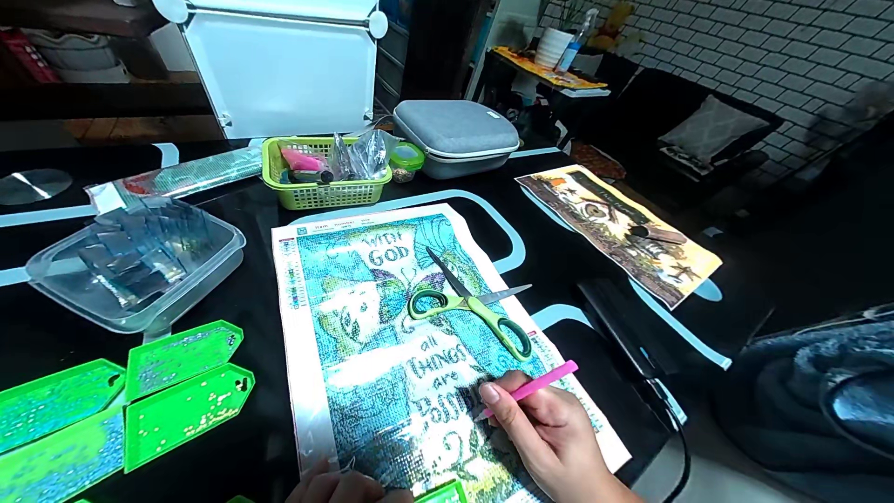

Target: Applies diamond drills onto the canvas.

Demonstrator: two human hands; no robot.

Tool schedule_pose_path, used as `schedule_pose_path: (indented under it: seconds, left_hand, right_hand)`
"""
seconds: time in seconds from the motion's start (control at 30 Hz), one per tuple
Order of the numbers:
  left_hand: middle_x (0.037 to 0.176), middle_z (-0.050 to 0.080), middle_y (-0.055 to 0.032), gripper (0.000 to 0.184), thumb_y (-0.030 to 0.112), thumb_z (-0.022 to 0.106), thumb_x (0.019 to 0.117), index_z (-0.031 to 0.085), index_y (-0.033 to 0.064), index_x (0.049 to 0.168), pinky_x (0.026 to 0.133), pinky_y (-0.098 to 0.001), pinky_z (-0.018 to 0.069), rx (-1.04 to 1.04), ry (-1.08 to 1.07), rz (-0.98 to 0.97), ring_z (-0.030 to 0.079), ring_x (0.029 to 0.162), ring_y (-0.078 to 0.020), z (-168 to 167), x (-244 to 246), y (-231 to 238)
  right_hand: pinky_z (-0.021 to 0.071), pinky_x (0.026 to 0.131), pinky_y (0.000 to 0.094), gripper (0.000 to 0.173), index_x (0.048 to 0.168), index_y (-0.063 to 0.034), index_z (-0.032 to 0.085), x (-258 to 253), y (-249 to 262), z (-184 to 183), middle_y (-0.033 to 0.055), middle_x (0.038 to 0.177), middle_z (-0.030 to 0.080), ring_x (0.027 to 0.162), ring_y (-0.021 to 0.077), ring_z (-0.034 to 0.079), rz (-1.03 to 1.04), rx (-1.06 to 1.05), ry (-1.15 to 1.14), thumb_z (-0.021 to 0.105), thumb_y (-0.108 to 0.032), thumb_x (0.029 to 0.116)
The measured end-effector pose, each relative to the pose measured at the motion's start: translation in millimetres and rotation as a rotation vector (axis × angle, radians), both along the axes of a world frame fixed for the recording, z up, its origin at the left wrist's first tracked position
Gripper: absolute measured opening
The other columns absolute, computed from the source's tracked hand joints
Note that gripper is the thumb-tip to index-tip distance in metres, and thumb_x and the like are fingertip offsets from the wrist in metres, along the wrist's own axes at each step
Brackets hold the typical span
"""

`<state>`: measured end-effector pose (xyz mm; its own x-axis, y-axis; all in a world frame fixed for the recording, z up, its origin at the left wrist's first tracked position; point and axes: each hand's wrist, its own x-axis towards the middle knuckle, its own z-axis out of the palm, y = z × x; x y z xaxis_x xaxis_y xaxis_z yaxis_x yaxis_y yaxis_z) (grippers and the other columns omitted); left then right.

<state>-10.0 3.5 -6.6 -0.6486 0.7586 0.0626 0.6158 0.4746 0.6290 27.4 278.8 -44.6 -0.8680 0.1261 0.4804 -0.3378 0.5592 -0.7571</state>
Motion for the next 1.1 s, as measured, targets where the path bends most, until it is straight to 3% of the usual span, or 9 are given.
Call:
schedule_pose_path:
  seconds: [0.1, 0.3, 0.4, 0.5, 0.67, 1.0, 1.1]
  left_hand:
    - [0.109, 0.071, -0.0173, 0.047, 0.041, 0.078, 0.0868, 0.074, 0.0094, 0.121, 0.105, -0.0574, 0.0433, 0.001, 0.008, 0.0, 0.066, 0.105, -0.0388, -0.5, 0.1, -0.6]
    - [0.108, 0.072, -0.0166, 0.046, 0.04, 0.078, 0.0862, 0.074, 0.0095, 0.121, 0.105, -0.0588, 0.0436, 0.003, 0.009, 0.0, 0.066, 0.105, -0.0388, -0.1, -0.6, 0.2]
    - [0.107, 0.072, -0.0159, 0.046, 0.04, 0.078, 0.0862, 0.075, 0.01, 0.12, 0.105, -0.0573, 0.0437, 0.006, 0.009, 0.01, 0.066, 0.104, -0.0378, -0.3, -0.4, 0.3]
    - [0.107, 0.073, -0.0148, 0.045, 0.041, 0.078, 0.0862, 0.075, 0.0111, 0.12, 0.105, -0.0559, 0.0438, 0.009, 0.01, 0.015, 0.067, 0.104, -0.0364, -1.4, 0.0, -0.2]
    - [0.106, 0.073, -0.0147, 0.044, 0.04, 0.079, 0.0857, 0.075, 0.0109, 0.119, 0.105, -0.0557, 0.0434, 0.018, 0.002, 0.022, 0.066, 0.103, -0.0365, -1.0, 0.5, 0.4]
    - [0.105, 0.072, -0.0136, 0.044, 0.04, 0.079, 0.0855, 0.075, 0.0115, 0.119, 0.104, -0.0552, 0.0442, 0.015, 0.002, 0.026, 0.066, 0.103, -0.0355, -1.4, 0.7, 1.0]
    - [0.105, 0.073, -0.0137, 0.044, 0.04, 0.079, 0.0853, 0.076, 0.0113, 0.119, 0.103, -0.0551, 0.0448, 0.012, 0.008, 0.025, 0.067, 0.102, -0.0355, -1.2, 0.6, 1.3]
  right_hand:
    - [0.0486, 0.058, 0.0111, 0.027, 0.089, -0.0047, 0.065, -0.3, 0.3, 1.1, -0.0024, 0.071, 0.063, 0.063, -0.0039, 0.058, 0.002, -0.019, -0.018, 0.056, -0.023, 0.1077]
    - [0.0509, 0.055, 0.0123, 0.023, 0.088, -0.0137, 0.068, 0.4, -1.9, 15.2, -0.0091, 0.075, 0.069, 0.062, -0.004, 0.062, -0.02, -0.399, -0.169, 0.057, -0.021, 0.1059]
    - [0.0529, 0.061, 0.0143, 0.022, 0.091, -0.0107, 0.066, 13.6, -22.1, 18.8, -0.007, 0.077, 0.069, 0.068, -0.0045, 0.063, 0.113, -0.355, -0.173, 0.055, -0.02, 0.1075]
    - [0.0518, 0.062, 0.018, 0.025, 0.091, 0.0001, 0.064, 20.4, -38.2, 17.6, 0.0051, 0.072, 0.064, 0.066, 0.0024, 0.061, 0.235, -0.222, -0.134, 0.056, -0.017, 0.1073]
    - [0.0503, 0.063, 0.0199, 0.026, 0.088, 0.0023, 0.063, 18.4, -44.8, 15.7, 0.011, 0.072, 0.063, 0.066, 0.009, 0.06, 0.279, -0.085, -0.087, 0.057, -0.015, 0.1065]
    - [0.0514, 0.065, 0.02, 0.026, 0.089, 0.002, 0.064, 18.4, -44.3, 13.1, 0.0101, 0.072, 0.063, 0.066, 0.0083, 0.061, 0.29, -0.101, -0.084, 0.057, -0.016, 0.1067]
    - [0.052, 0.062, 0.0151, 0.021, 0.093, -0.0051, 0.065, 18.5, -39.2, 20.9, -0.0009, 0.074, 0.066, 0.066, -0.0021, 0.061, 0.22, -0.312, -0.155, 0.056, -0.018, 0.1075]
